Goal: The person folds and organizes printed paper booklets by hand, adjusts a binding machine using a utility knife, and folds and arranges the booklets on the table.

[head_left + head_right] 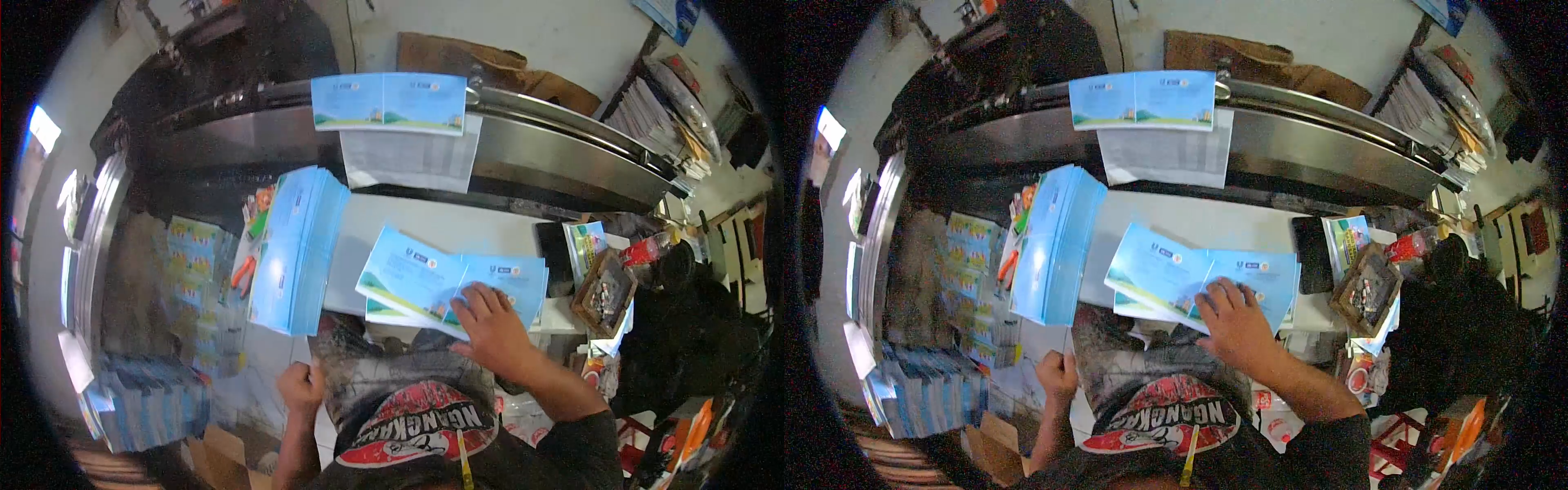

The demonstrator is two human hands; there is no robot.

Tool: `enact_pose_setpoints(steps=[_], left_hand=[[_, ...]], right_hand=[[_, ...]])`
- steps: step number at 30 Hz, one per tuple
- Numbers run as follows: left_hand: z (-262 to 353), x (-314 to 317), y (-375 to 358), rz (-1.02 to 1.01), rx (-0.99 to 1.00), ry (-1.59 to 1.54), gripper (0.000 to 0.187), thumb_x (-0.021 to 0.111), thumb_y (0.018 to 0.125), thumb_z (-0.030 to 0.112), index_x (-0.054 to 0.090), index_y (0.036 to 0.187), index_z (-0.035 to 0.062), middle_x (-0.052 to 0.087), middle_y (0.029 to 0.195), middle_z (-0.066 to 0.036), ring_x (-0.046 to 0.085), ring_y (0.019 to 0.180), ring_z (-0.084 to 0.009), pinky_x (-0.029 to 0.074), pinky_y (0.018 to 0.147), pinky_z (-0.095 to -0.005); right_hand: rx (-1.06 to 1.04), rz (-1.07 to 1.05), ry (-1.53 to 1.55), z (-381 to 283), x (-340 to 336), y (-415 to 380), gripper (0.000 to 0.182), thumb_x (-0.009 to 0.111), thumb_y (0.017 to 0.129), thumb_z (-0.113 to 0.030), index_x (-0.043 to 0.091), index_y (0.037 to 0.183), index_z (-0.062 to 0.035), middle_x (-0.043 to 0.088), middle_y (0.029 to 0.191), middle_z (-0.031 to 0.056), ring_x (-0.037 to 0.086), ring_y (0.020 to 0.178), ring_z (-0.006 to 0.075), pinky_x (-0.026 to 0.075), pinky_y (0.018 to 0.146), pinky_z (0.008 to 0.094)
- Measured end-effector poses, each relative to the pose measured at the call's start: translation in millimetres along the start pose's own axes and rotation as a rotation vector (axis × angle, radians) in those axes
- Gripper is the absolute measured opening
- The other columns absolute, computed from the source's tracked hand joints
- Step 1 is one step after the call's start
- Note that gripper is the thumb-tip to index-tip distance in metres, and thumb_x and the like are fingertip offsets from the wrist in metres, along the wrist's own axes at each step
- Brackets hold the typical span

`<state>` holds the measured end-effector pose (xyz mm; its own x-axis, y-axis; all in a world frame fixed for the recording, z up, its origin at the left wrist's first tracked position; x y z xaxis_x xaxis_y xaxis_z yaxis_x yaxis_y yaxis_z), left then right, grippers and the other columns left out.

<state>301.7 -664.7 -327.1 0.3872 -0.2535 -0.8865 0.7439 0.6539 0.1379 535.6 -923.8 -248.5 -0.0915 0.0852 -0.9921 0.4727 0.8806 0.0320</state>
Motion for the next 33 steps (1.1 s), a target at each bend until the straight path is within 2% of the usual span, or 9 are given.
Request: enact_pose_setpoints(steps=[4, 10, 14, 18, 26, 27, 29, 30, 33], left_hand=[[219, -93, 82, 0.129, 0.858, -0.273, 0.017, 0.069, 0.078, 0.021, 0.07, 0.085, 0.0056, 0.065, 0.082, -0.011, 0.061, 0.072, -0.0297, 0.044, 0.065, -0.041], [332, -12, 365, 0.25, 0.705, 0.121, 0.079, 0.068, 0.084, 0.049, 0.039, 0.146, 0.0084, 0.045, 0.144, -0.018, 0.041, 0.134, -0.0361, 0.035, 0.107, -0.0526], [314, 31, 447, 0.048, 0.658, 0.388, 0.086, 0.069, 0.081, 0.055, 0.035, 0.149, 0.015, 0.044, 0.145, -0.017, 0.034, 0.14, -0.0337, 0.024, 0.112, -0.0611], [267, 13, 472, -0.173, 0.479, 0.469, 0.09, 0.074, 0.077, 0.054, 0.034, 0.149, 0.0204, 0.043, 0.146, -0.017, 0.035, 0.14, -0.0344, 0.021, 0.114, -0.0606], [324, 50, 452, -0.082, 0.584, 0.363, 0.089, 0.068, 0.078, 0.061, 0.037, 0.148, 0.0165, 0.038, 0.15, -0.017, 0.031, 0.142, -0.0364, 0.017, 0.115, -0.0619], [324, 49, 449, -0.078, 0.556, 0.309, 0.09, 0.067, 0.078, 0.062, 0.037, 0.148, 0.0149, 0.036, 0.151, -0.017, 0.03, 0.142, -0.0363, 0.016, 0.115, -0.0612], [323, 24, 434, 0.036, 0.57, 0.265, 0.088, 0.067, 0.08, 0.06, 0.038, 0.147, 0.0133, 0.036, 0.151, -0.017, 0.03, 0.142, -0.0361, 0.017, 0.115, -0.0598], [325, 2, 421, 0.147, 0.592, 0.235, 0.085, 0.067, 0.081, 0.058, 0.039, 0.147, 0.0117, 0.036, 0.151, -0.017, 0.031, 0.141, -0.0359, 0.018, 0.115, -0.0584], [319, -54, 359, 0.292, 0.613, -0.021, 0.07, 0.07, 0.084, 0.045, 0.048, 0.14, 0.0113, 0.044, 0.145, -0.017, 0.042, 0.133, -0.036, 0.029, 0.112, -0.0509]], right_hand=[[0.102, 0.002, 0.016, 6, -1, 4, 0.086, 0.082, 0.067, -0.041, 0.047, 0.136, -0.0025, 0.045, 0.134, 0.0178, 0.043, 0.125, 0.0344, 0.039, 0.097, 0.0505], [0.158, 0.002, -0.045, 3, 1, 9, 0.091, 0.08, 0.068, -0.049, 0.045, 0.139, -0.0041, 0.044, 0.137, 0.0176, 0.045, 0.123, 0.0331, 0.039, 0.092, 0.0513], [0.168, -0.134, 0.086, 14, 0, 12, 0.084, 0.074, 0.074, -0.052, 0.046, 0.14, -0.0085, 0.043, 0.141, 0.0189, 0.044, 0.127, 0.0354, 0.043, 0.094, 0.0545], [0.1, -0.022, 0.245, 17, -23, 11, 0.062, 0.072, 0.081, -0.034, 0.05, 0.133, -0.009, 0.052, 0.132, 0.0179, 0.053, 0.118, 0.038, 0.051, 0.087, 0.0516], [0.289, -0.263, 0.075, 120, -110, 41, 0.043, 0.054, 0.088, -0.017, 0.057, 0.131, -0.018, 0.071, 0.093, 0.0162, 0.07, 0.081, 0.033, 0.056, 0.069, 0.0457], [0.177, -0.003, 0.048, 156, -121, 40, 0.037, 0.054, 0.088, -0.017, 0.062, 0.124, -0.0173, 0.071, 0.093, 0.0167, 0.069, 0.083, 0.0348, 0.056, 0.07, 0.0468], [0.528, 0.184, 0.03, 221, -182, 31, 0.037, 0.056, 0.086, -0.011, 0.065, 0.121, -0.0164, 0.07, 0.102, 0.0176, 0.069, 0.087, 0.037, 0.054, 0.081, 0.0485], [0.418, 0.556, -0.044, 229, -227, 27, 0.039, 0.054, 0.085, -0.004, 0.066, 0.12, -0.0161, 0.069, 0.108, 0.0159, 0.069, 0.091, 0.0363, 0.054, 0.082, 0.0464], [0.395, 0.845, -0.261, 251, -271, 33, 0.043, 0.052, 0.084, 0.002, 0.066, 0.12, -0.0156, 0.068, 0.116, 0.0139, 0.067, 0.101, 0.0343, 0.054, 0.088, 0.0447]])
Point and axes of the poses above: each hand's wrist, its own y-axis towards the middle knuckle, its own x-axis out of the palm, z = x × y, the point moved 10 cm from there along y, towards the middle knuckle
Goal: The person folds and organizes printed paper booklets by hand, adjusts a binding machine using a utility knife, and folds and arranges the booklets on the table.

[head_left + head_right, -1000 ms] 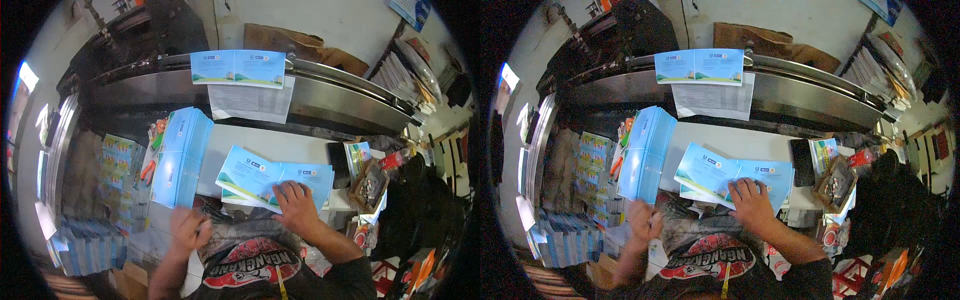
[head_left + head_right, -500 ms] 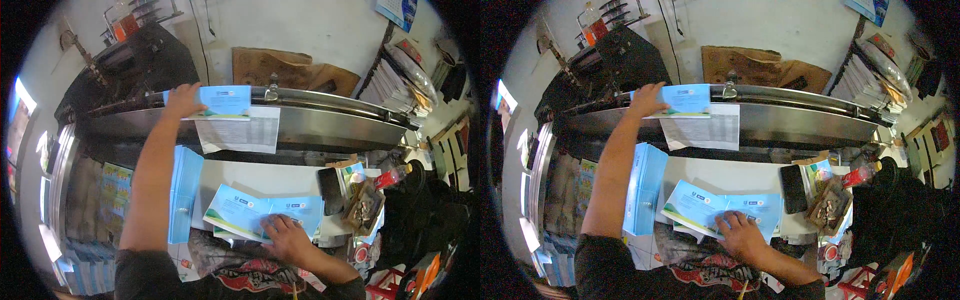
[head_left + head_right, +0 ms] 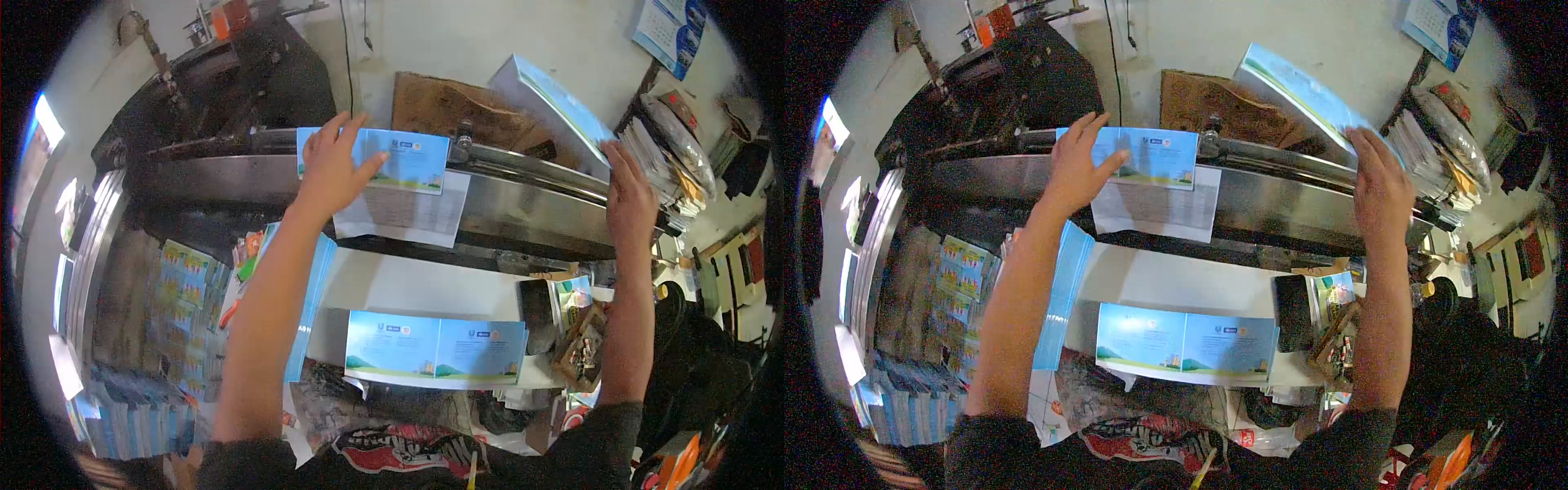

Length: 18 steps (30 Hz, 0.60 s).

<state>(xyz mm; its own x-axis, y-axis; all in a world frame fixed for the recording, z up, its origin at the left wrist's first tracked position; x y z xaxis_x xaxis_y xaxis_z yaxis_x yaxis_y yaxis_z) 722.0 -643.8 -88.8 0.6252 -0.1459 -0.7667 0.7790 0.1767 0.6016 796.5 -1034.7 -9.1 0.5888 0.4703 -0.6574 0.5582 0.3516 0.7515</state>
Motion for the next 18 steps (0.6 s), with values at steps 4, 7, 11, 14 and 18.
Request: enact_pose_setpoints(steps=[4, 7, 11, 14, 18], left_hand=[[35, -103, -112, 0.196, 0.067, -0.19, 0.054, 0.073, 0.082, 0.028, 0.057, 0.128, 0.0051, 0.051, 0.136, -0.018, 0.046, 0.126, -0.0361, 0.032, 0.108, -0.0499], [5, -159, -220, 0.35, 0.003, -0.231, 0.038, 0.064, 0.086, 0.017, 0.058, 0.121, 0.0015, 0.053, 0.129, -0.022, 0.052, 0.118, -0.0361, 0.037, 0.104, -0.0449], [-91, -179, -359, 0.505, -0.365, -0.062, 0.04, 0.058, 0.096, 0.023, 0.051, 0.126, -0.0025, 0.055, 0.127, -0.021, 0.055, 0.114, -0.0329, 0.04, 0.103, -0.0423], [-195, -170, -496, 0.8, -1.076, -0.15, 0.042, 0.056, 0.099, 0.02, 0.046, 0.131, -0.0055, 0.053, 0.129, -0.021, 0.053, 0.118, -0.0319, 0.039, 0.104, -0.0398], [-179, -88, -556, 0.55, -1.186, -0.323, 0.052, 0.057, 0.098, 0.019, 0.036, 0.139, -0.0051, 0.051, 0.131, -0.022, 0.052, 0.119, -0.0299, 0.039, 0.104, -0.0397]], right_hand=[[-0.136, -0.112, 0.059, 33, 101, -35, 0.043, 0.051, 0.084, 0.003, 0.064, 0.121, -0.0147, 0.064, 0.124, 0.0119, 0.062, 0.111, 0.0326, 0.05, 0.097, 0.0434], [-0.192, -0.331, 0.097, 11, 130, -72, 0.038, 0.053, 0.084, 0.003, 0.064, 0.118, -0.0098, 0.063, 0.125, 0.0143, 0.061, 0.113, 0.0361, 0.049, 0.099, 0.0434], [-0.016, -0.693, 0.154, -49, 121, -126, 0.043, 0.064, 0.081, -0.011, 0.061, 0.124, -0.0059, 0.057, 0.132, 0.0173, 0.054, 0.12, 0.0369, 0.042, 0.105, 0.0451], [-0.339, -0.956, 0.118, -187, 73, -229, 0.098, 0.081, 0.065, -0.056, 0.045, 0.142, -0.0076, 0.038, 0.15, 0.0179, 0.041, 0.132, 0.0405, 0.038, 0.106, 0.0512], [-0.383, -0.979, 0.117, -214, 61, -289, 0.085, 0.082, 0.068, -0.042, 0.049, 0.137, -0.0064, 0.041, 0.146, 0.0177, 0.041, 0.131, 0.0417, 0.038, 0.105, 0.0535]])
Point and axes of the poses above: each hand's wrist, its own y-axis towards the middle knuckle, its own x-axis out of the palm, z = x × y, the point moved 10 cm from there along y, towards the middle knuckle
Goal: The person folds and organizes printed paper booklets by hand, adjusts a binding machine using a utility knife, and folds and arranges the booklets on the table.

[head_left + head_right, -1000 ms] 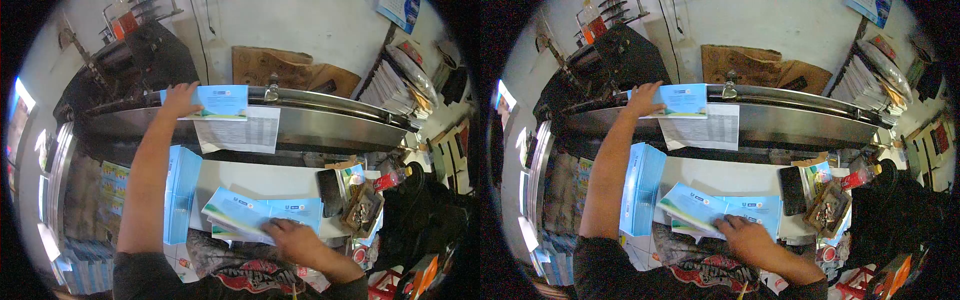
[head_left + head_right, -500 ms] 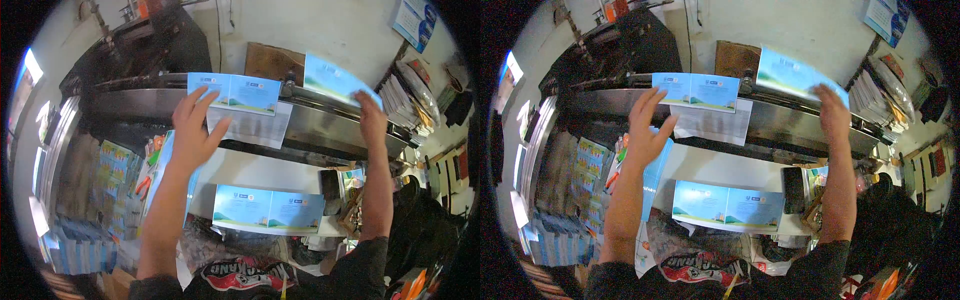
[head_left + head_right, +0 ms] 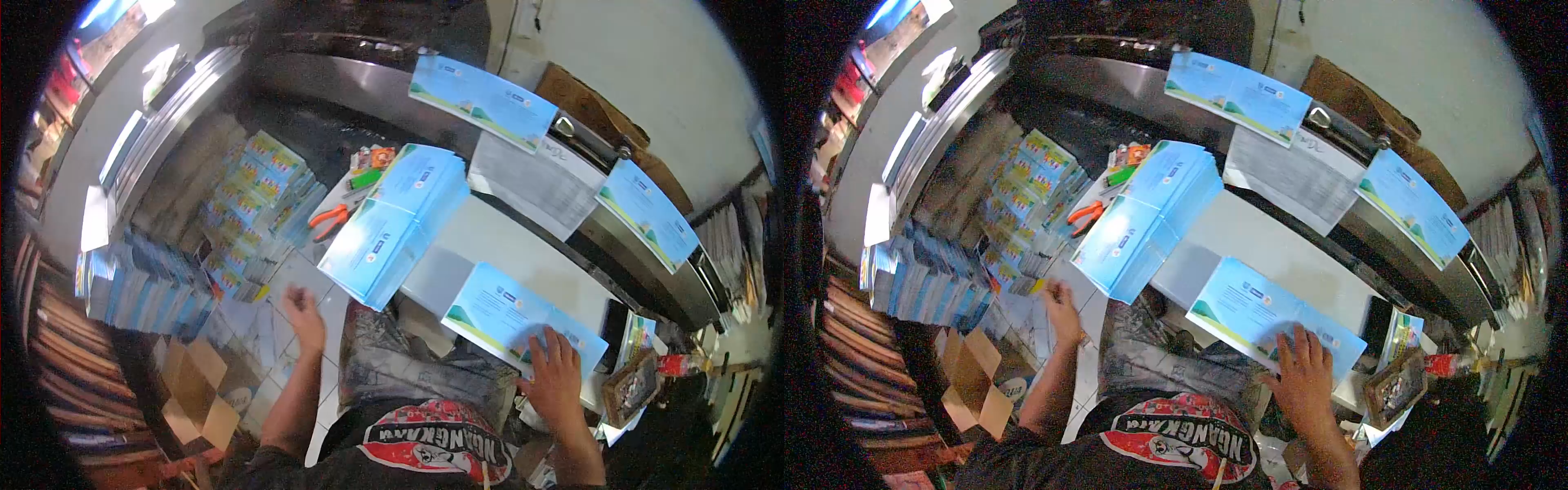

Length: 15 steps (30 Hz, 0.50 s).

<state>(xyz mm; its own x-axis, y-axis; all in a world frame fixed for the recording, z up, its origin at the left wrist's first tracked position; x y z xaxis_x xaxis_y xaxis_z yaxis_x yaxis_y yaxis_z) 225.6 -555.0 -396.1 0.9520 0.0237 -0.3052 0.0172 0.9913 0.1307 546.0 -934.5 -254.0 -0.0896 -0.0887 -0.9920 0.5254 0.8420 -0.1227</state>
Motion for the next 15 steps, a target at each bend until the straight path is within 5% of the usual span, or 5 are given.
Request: enact_pose_setpoints(steps=[2, 5, 8, 15], left_hand=[[-18, 23, -43, -0.182, -0.054, 0.053, 0.059, 0.062, 0.096, 0.021, 0.034, 0.14, -0.0049, 0.049, 0.132, -0.023, 0.051, 0.12, -0.0296, 0.039, 0.103, -0.0398], [-20, 52, -82, -0.34, -0.067, 0.187, 0.069, 0.066, 0.091, 0.03, 0.034, 0.141, -0.0046, 0.049, 0.132, -0.024, 0.048, 0.123, -0.0336, 0.036, 0.104, -0.0439], [-1, 82, -99, -0.517, 0.16, 0.507, 0.075, 0.065, 0.089, 0.036, 0.032, 0.142, -0.0048, 0.044, 0.137, -0.028, 0.042, 0.129, -0.0399, 0.033, 0.107, -0.0505], [-20, 119, -101, -0.753, 0.197, 0.917, 0.074, 0.055, 0.091, 0.046, 0.032, 0.148, 0.0036, 0.027, 0.151, -0.027, 0.025, 0.14, -0.0464, 0.023, 0.111, -0.0612]], right_hand=[[0.043, -0.05, 0.112, -5, -6, 1, 0.066, 0.079, 0.073, -0.025, 0.052, 0.13, -0.0049, 0.046, 0.139, 0.0175, 0.043, 0.129, 0.0408, 0.04, 0.103, 0.0511], [-0.025, -0.104, 0.235, -3, -15, 2, 0.059, 0.075, 0.076, -0.019, 0.053, 0.129, -0.0041, 0.049, 0.137, 0.0186, 0.046, 0.127, 0.0401, 0.041, 0.104, 0.0483], [0.0, -0.189, 0.257, -1, -16, 6, 0.056, 0.071, 0.077, -0.013, 0.052, 0.128, -0.0031, 0.051, 0.135, 0.0204, 0.049, 0.124, 0.0399, 0.041, 0.105, 0.0465], [-0.003, -0.254, 0.247, -1, -13, 17, 0.059, 0.069, 0.077, -0.012, 0.048, 0.131, -0.0027, 0.053, 0.133, 0.0215, 0.051, 0.122, 0.041, 0.041, 0.106, 0.0472]])
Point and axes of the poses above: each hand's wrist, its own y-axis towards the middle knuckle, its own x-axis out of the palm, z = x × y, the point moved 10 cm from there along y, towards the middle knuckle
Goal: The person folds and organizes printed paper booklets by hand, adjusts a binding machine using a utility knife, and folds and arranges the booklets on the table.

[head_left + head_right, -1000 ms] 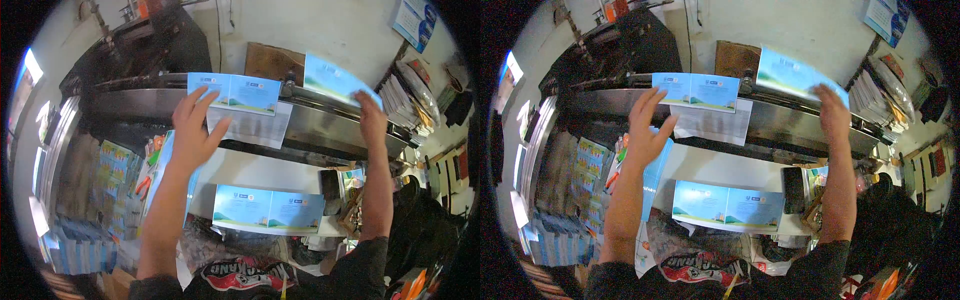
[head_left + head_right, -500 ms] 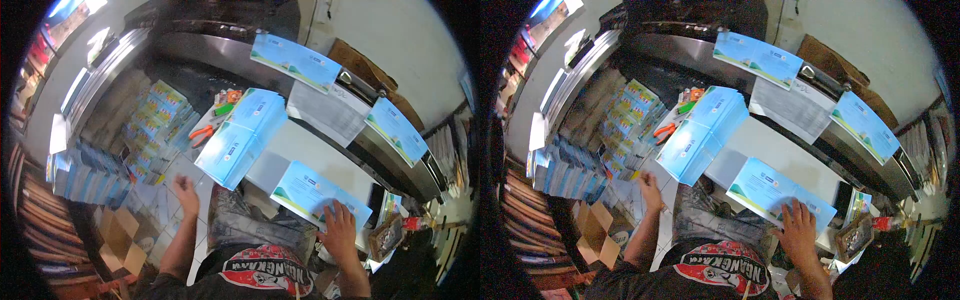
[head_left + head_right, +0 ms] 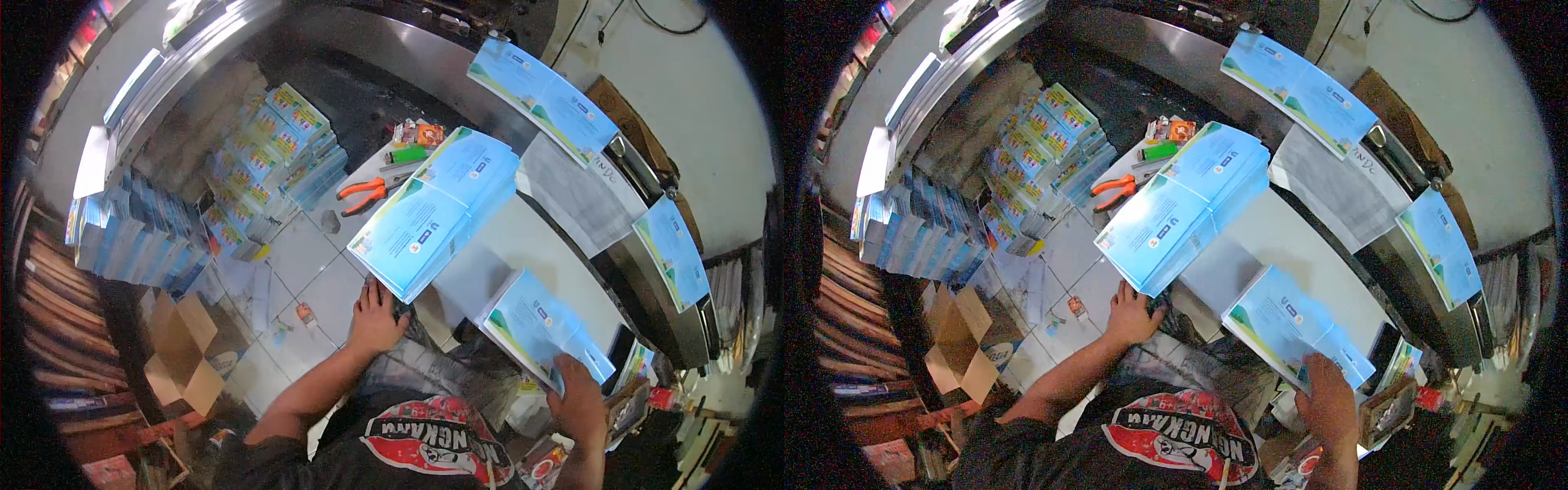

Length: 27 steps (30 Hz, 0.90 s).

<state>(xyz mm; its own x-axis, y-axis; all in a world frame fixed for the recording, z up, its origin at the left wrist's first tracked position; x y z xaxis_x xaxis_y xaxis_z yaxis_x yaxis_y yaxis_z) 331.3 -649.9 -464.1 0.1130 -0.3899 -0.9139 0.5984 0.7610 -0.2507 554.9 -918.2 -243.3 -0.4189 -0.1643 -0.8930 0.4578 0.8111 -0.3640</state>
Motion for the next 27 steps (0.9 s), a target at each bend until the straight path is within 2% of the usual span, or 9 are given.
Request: enact_pose_setpoints(steps=[1, 3, 4, 6, 10, 12, 18, 27], left_hand=[[-2, -2, 1, 0.001, -0.001, -0.002, 0.074, 0.055, 0.091, 0.046, 0.032, 0.148, 0.0036, 0.027, 0.151, -0.027, 0.025, 0.14, -0.0464, 0.023, 0.111, -0.0612], [24, 0, -5, -0.044, 0.337, 0.136, 0.068, 0.051, 0.092, 0.048, 0.042, 0.143, 0.0039, 0.028, 0.15, -0.026, 0.022, 0.141, -0.0466, 0.02, 0.111, -0.0652], [22, 0, -2, -0.04, 0.335, 0.128, 0.068, 0.051, 0.092, 0.048, 0.042, 0.143, 0.0039, 0.028, 0.15, -0.026, 0.022, 0.141, -0.0466, 0.02, 0.111, -0.0652], [23, 8, 3, -0.175, 0.41, 0.094, 0.063, 0.05, 0.092, 0.048, 0.05, 0.137, 0.0038, 0.031, 0.149, -0.026, 0.021, 0.141, -0.0453, 0.016, 0.112, -0.0668], [24, 9, 12, -0.218, 0.354, 0.105, 0.061, 0.052, 0.091, 0.046, 0.051, 0.137, 0.005, 0.033, 0.146, -0.026, 0.022, 0.141, -0.0449, 0.016, 0.111, -0.068], [27, 2, 12, -0.116, 0.382, 0.038, 0.059, 0.054, 0.09, 0.043, 0.053, 0.135, 0.0061, 0.036, 0.144, -0.025, 0.026, 0.139, -0.0444, 0.017, 0.111, -0.0682], [27, -3, 16, -0.074, 0.363, -0.075, 0.056, 0.056, 0.087, 0.04, 0.055, 0.133, 0.0074, 0.042, 0.14, -0.024, 0.03, 0.137, -0.0428, 0.019, 0.11, -0.0674], [27, 11, 19, -0.125, 0.327, -0.035, 0.06, 0.056, 0.086, 0.04, 0.051, 0.137, 0.0079, 0.038, 0.145, -0.024, 0.028, 0.138, -0.0433, 0.017, 0.111, -0.0662]], right_hand=[[0.005, -0.01, 0.015, -5, -4, 1, 0.059, 0.069, 0.076, -0.012, 0.049, 0.13, -0.0024, 0.054, 0.132, 0.0212, 0.052, 0.121, 0.0405, 0.042, 0.105, 0.0466], [0.02, -0.022, 0.024, -12, -6, 1, 0.059, 0.069, 0.075, -0.012, 0.05, 0.13, -0.0022, 0.055, 0.131, 0.0209, 0.053, 0.12, 0.04, 0.043, 0.105, 0.0459], [0.061, -0.026, 0.032, -10, -5, 0, 0.059, 0.07, 0.074, -0.011, 0.05, 0.129, -0.002, 0.055, 0.131, 0.0208, 0.054, 0.12, 0.0397, 0.043, 0.104, 0.0457], [0.088, -0.028, 0.037, -7, -4, 3, 0.058, 0.07, 0.073, -0.01, 0.051, 0.128, -0.0018, 0.056, 0.13, 0.0208, 0.054, 0.12, 0.0395, 0.044, 0.103, 0.0455], [0.105, -0.012, -0.014, -6, 0, 1, 0.062, 0.072, 0.071, -0.01, 0.051, 0.128, -0.0018, 0.055, 0.133, 0.0212, 0.054, 0.122, 0.0389, 0.044, 0.104, 0.045], [0.096, 0.012, 0.011, -5, 0, 1, 0.063, 0.072, 0.071, -0.009, 0.051, 0.13, -0.0021, 0.054, 0.135, 0.0211, 0.053, 0.124, 0.039, 0.043, 0.105, 0.0451], [0.076, 0.019, 0.01, -3, 2, 0, 0.063, 0.073, 0.071, -0.009, 0.051, 0.13, -0.0012, 0.054, 0.135, 0.0226, 0.052, 0.125, 0.0393, 0.042, 0.106, 0.0451], [0.109, 0.029, 0.036, -2, -1, -1, 0.058, 0.072, 0.075, -0.013, 0.054, 0.128, -0.0002, 0.055, 0.134, 0.0237, 0.054, 0.123, 0.0397, 0.043, 0.105, 0.045]])
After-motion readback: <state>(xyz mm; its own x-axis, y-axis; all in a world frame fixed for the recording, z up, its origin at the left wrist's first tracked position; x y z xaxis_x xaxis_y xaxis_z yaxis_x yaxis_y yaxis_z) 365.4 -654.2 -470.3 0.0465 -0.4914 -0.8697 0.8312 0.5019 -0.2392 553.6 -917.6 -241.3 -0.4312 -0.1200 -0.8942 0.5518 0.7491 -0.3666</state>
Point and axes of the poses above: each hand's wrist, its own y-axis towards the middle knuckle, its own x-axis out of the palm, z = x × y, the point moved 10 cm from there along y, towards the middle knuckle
